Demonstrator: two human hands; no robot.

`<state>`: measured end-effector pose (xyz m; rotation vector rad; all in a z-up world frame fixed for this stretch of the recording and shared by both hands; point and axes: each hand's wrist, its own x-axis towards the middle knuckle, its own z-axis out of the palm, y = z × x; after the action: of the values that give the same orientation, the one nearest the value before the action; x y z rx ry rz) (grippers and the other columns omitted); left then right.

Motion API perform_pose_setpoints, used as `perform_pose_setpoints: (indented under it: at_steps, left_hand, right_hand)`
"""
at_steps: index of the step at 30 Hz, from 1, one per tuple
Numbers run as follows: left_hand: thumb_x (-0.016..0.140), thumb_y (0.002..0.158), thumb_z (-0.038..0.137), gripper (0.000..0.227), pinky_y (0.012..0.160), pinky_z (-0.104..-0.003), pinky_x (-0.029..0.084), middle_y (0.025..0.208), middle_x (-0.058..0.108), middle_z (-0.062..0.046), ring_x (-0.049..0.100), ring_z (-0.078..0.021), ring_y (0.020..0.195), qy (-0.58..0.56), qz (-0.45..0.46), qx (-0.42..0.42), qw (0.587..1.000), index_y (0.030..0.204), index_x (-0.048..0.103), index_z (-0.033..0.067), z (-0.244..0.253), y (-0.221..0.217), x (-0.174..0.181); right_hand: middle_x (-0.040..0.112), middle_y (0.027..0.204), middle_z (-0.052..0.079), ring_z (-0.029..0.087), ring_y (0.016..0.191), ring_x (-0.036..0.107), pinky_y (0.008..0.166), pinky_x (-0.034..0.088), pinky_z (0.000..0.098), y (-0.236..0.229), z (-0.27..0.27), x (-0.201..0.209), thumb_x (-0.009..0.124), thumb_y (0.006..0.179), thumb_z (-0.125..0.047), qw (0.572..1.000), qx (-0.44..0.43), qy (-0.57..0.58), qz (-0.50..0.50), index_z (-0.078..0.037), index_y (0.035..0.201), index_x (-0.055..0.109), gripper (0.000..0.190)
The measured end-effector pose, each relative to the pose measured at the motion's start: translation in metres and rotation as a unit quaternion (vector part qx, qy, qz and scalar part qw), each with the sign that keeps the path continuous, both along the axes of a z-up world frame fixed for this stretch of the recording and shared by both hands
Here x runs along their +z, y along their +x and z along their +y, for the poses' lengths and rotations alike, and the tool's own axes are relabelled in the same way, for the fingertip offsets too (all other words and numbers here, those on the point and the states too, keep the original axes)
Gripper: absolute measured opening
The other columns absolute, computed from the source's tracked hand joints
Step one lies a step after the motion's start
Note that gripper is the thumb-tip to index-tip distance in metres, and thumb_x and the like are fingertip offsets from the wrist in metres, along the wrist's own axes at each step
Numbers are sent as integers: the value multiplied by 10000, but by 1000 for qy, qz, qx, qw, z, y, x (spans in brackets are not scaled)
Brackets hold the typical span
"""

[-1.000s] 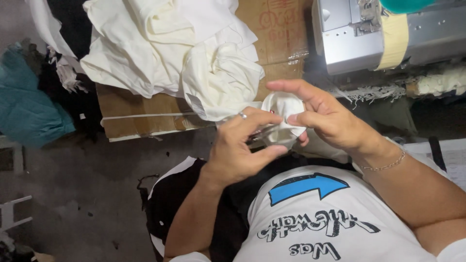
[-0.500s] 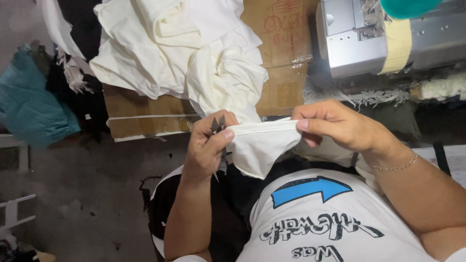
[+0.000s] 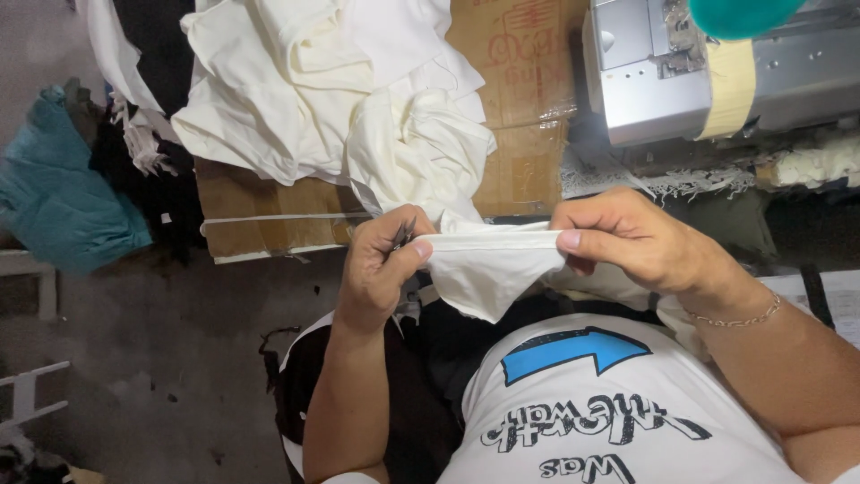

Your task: Trimming loose threads from white t-shirts using thread snips at a garment factory workbench.

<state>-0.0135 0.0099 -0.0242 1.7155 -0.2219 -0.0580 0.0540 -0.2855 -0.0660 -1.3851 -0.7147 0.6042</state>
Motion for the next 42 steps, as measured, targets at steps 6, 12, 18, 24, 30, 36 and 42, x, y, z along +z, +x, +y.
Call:
perform_pose_setpoints:
  at_steps: [6,12,18,24,30,36,42]
  left_hand:
    - [624,902,203,225,551,-249,343,636,536,-42,397,-87,636,15,-12,11,1000,733,622,55,1,1,7]
    - [628,910,191,205,515,-243,346,597,493,-36,396,-79,600,5,-21,-13,1000,767,639,44,-1,-4,19]
    - [572,952,204,215,617,-295,284,734,453,-6,380,-120,640,-116,10,-83,990,821,531,39,-13,-20,58]
    - [537,951,164,161,605,-271,298,707,437,39,372,-107,630,78,-2,-108,991,805,544,96,3,-10,50]
    - [564,935,181,205,583,-275,277,664,404,43,347,-97,600,125,8,-133,983,757,500,100,26,-11,37]
    - [639,940,118,156,579,-248,337,684,508,44,410,-70,638,186,81,-186,961,791,616,77,45,-17,39]
    - [867,841,154,478,797,-370,672,1201,755,-98,734,-206,1088,307,-58,227,922,1268,669,70,35,13,9]
  right_hand:
    - [653,514,40,119,503,580,507,535,282,0,2,11,565,994,-219,999,3,-6,-44,-84,696,705,356]
    - [687,575,29,112,567,581,532,529,285,-3,-1,-1,578,984,-193,999,-1,-30,-27,-74,807,743,270]
    - [714,1125,65,157,1026,691,971,579,296,-3,11,13,613,928,-177,977,-40,-200,-59,-89,1429,544,513]
    - [638,1429,79,221,1246,632,1013,471,374,-3,30,-14,510,959,-444,967,43,-224,-110,-109,1476,471,618]
    - [582,1434,148,240,1180,662,1043,509,427,5,53,-20,555,960,-104,979,-62,-155,-114,-66,1462,452,513]
    - [458,1477,235,364,1312,499,1075,458,490,49,83,-31,671,1003,-221,932,-189,-189,-246,17,1502,446,597]
    - [648,1064,47,234,996,574,852,421,346,42,98,-44,596,1050,-127,943,-189,-113,-248,-63,1026,594,68]
